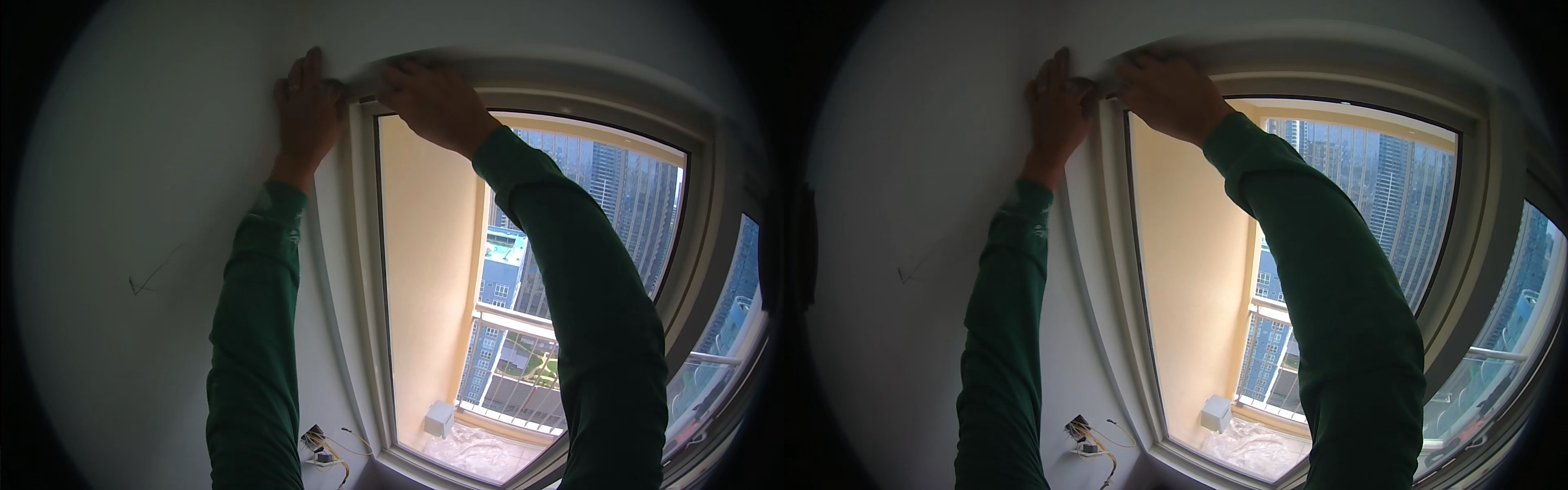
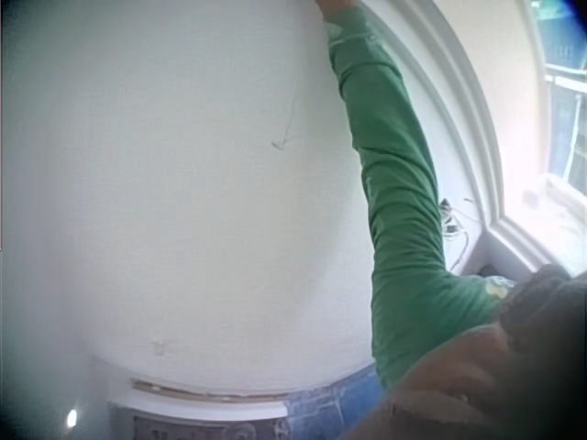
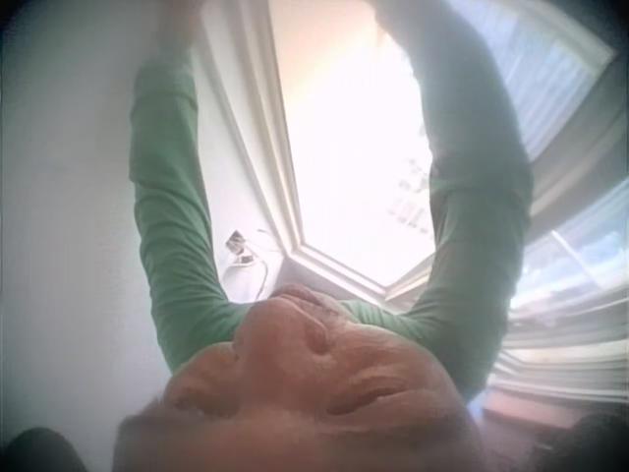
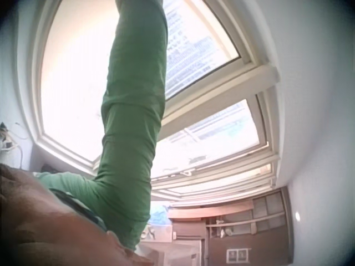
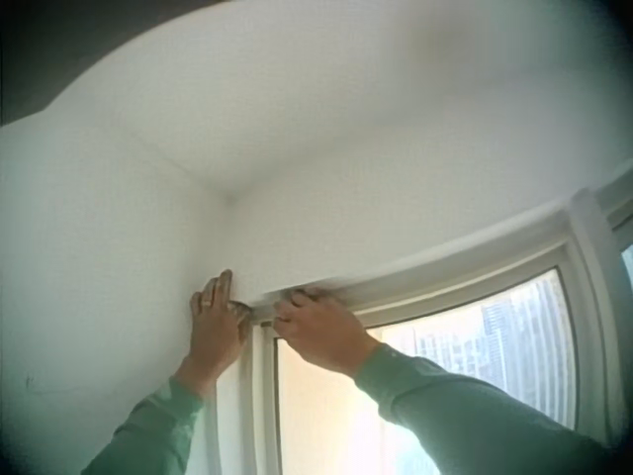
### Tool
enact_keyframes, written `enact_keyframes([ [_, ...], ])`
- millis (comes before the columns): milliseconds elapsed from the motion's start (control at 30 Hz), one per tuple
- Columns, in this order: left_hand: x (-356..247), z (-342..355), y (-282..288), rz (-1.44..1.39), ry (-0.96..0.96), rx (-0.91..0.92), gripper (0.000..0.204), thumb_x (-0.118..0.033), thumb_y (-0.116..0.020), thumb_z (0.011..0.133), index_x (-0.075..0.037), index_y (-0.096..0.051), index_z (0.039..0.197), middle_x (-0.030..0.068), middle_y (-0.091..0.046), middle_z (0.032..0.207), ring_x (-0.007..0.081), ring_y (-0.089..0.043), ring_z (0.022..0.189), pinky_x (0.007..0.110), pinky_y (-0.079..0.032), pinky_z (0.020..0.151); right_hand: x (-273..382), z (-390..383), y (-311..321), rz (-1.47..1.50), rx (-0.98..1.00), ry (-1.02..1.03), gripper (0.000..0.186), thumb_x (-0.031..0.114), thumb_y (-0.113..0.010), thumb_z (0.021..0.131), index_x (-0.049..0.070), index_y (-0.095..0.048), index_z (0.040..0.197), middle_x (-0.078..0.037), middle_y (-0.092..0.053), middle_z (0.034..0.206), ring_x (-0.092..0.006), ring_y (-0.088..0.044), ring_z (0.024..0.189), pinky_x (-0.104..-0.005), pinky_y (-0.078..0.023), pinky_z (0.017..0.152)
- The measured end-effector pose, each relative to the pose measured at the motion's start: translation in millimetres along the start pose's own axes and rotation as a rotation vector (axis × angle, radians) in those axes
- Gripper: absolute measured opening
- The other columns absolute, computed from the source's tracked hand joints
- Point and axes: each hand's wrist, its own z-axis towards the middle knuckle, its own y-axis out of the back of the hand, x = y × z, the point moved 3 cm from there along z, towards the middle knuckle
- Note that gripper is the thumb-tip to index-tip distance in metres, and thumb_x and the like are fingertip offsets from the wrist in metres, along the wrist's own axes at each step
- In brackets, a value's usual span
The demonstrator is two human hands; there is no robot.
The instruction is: The person installs white trim pieces along the top and side edges of a large window frame. They align the trim against the wall and window frame, then secure it in place. The person also handles a roll of tape and a utility knife during the process.
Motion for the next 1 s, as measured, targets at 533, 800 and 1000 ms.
enact_keyframes([
  [533,-4,2,-6,0.021,-0.022,0.062,0.014,-0.016,-0.071,0.090,-0.010,-0.077,0.101,0.0164,-0.043,0.163,0.0341,-0.047,0.143,0.054,-0.040,0.106,8,1,-17,0.000,-0.168,-0.001,0.025,0.012,-0.075,0.084,0.015,-0.079,0.108,0.002,-0.071,0.120,-0.0203,-0.066,0.119,-0.0351,-0.063,0.087],
  [800,-1,-5,-3,-0.023,-0.029,-0.011,0.017,-0.017,-0.071,0.091,-0.006,-0.074,0.103,0.0125,-0.042,0.164,0.0343,-0.048,0.141,0.053,-0.041,0.105,28,18,-35,0.015,-0.115,-0.066,0.025,0.010,-0.070,0.086,0.016,-0.077,0.110,0.004,-0.070,0.120,-0.0184,-0.065,0.116,-0.0337,-0.063,0.082],
  [1000,4,-7,-2,-0.020,-0.010,-0.027,0.018,-0.016,-0.072,0.089,-0.006,-0.073,0.105,0.0106,-0.043,0.163,0.0336,-0.048,0.141,0.052,-0.041,0.104,30,25,-41,-0.006,-0.084,-0.035,0.024,0.012,-0.069,0.087,0.015,-0.077,0.109,0.003,-0.068,0.113,-0.0181,-0.066,0.113,-0.0330,-0.063,0.080],
])
